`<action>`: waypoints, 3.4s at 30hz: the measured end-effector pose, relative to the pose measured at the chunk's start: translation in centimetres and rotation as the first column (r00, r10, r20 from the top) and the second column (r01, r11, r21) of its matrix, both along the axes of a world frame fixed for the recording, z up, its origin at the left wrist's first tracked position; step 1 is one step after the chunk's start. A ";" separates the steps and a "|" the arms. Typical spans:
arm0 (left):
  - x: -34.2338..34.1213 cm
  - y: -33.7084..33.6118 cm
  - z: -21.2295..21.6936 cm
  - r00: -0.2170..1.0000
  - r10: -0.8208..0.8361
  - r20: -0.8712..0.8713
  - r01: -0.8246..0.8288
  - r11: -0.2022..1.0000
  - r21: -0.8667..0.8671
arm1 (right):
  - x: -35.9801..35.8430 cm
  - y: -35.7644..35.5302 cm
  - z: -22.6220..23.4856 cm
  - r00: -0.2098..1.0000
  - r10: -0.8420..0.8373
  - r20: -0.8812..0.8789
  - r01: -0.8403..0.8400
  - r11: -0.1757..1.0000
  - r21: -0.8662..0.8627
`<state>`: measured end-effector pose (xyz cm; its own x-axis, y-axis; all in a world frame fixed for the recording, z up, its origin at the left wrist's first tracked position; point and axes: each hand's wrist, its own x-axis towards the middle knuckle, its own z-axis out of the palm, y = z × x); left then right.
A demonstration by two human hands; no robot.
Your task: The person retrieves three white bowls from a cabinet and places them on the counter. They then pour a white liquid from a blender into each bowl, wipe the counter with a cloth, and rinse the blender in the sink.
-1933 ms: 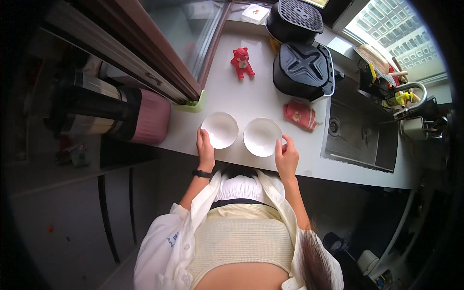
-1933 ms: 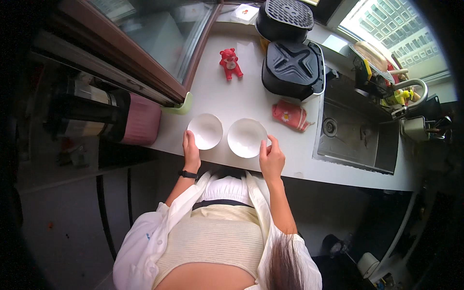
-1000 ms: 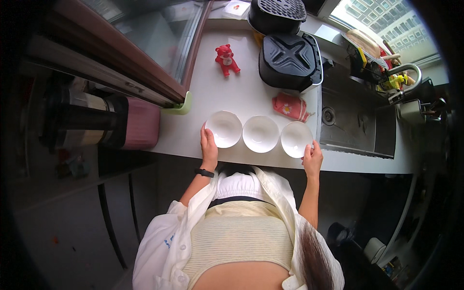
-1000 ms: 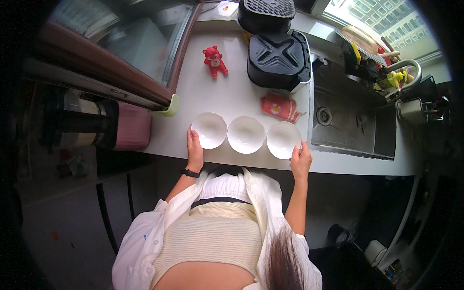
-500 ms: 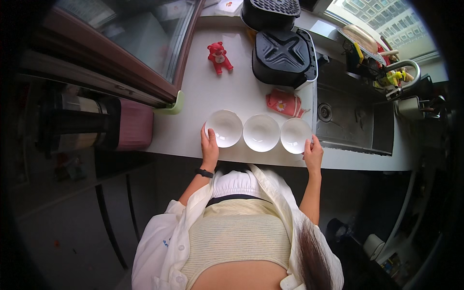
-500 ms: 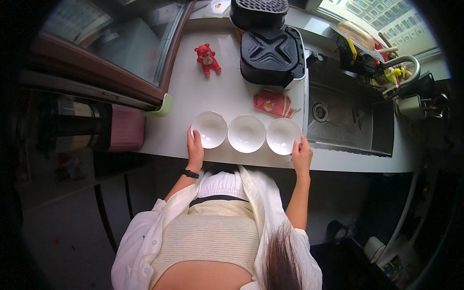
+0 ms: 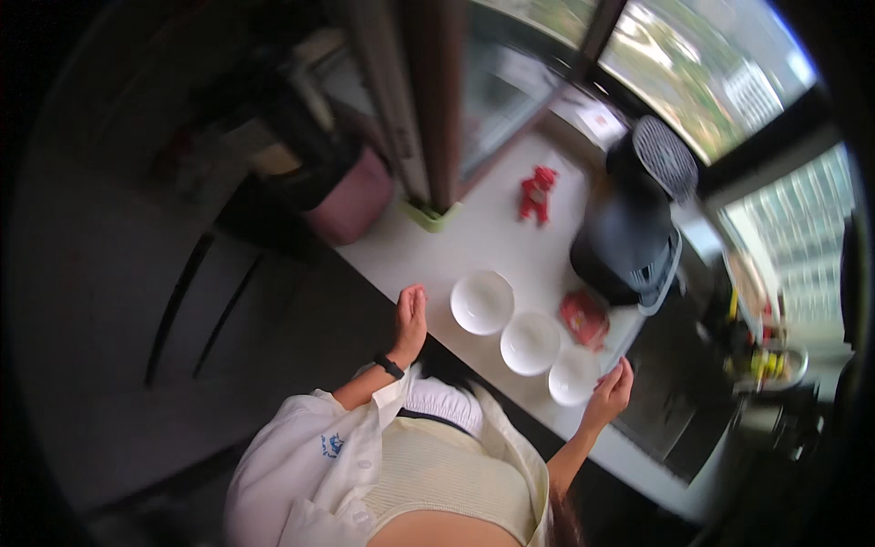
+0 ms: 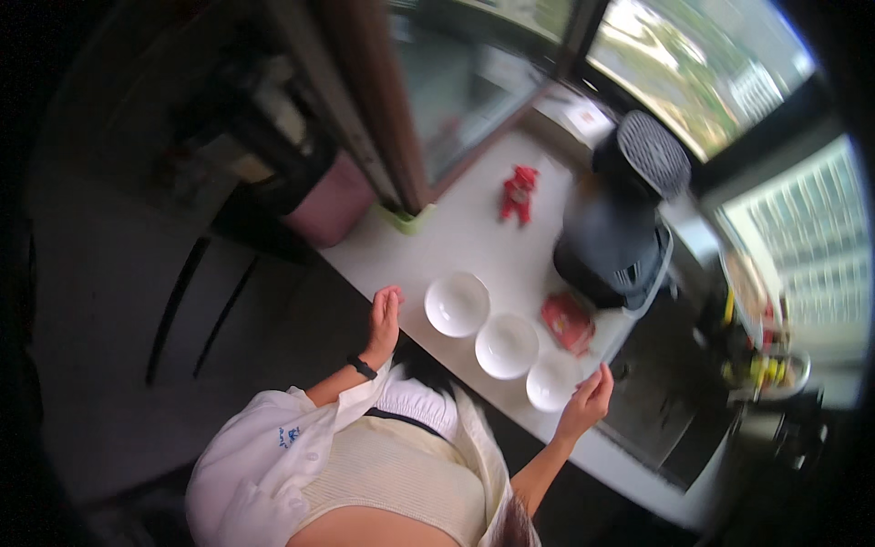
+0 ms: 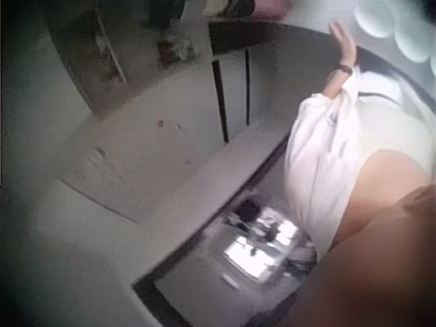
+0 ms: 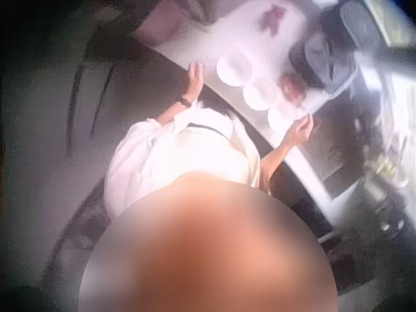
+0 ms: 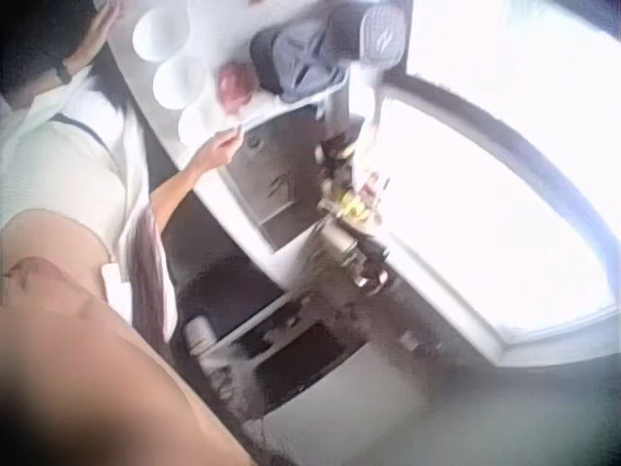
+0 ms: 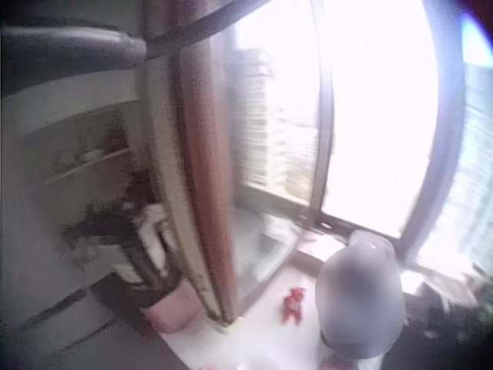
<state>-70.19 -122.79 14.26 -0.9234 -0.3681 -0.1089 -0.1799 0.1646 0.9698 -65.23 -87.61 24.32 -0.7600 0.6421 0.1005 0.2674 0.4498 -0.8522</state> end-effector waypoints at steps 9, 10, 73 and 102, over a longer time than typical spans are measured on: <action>1.1 -3.4 7.6 0.971 0.133 -0.200 -0.153 0.984 -0.087 | -7.3 -17.4 6.1 0.671 0.727 -0.145 -0.735 0.678 -0.003; 0.8 -4.3 8.2 0.971 0.128 -0.204 -0.153 0.982 -0.110 | -7.4 -19.5 7.1 0.612 0.774 -0.162 -0.784 0.621 0.003; -77.5 -24.3 36.8 0.564 -0.693 -0.450 0.189 0.638 -0.746 | -17.5 -60.9 12.7 0.701 -0.518 -0.490 0.588 0.809 -0.013; -12.5 -27.6 36.5 0.072 -0.017 -0.997 0.859 0.508 0.053 | -23.2 -43.4 14.8 0.701 0.263 -0.663 -0.643 0.635 -0.428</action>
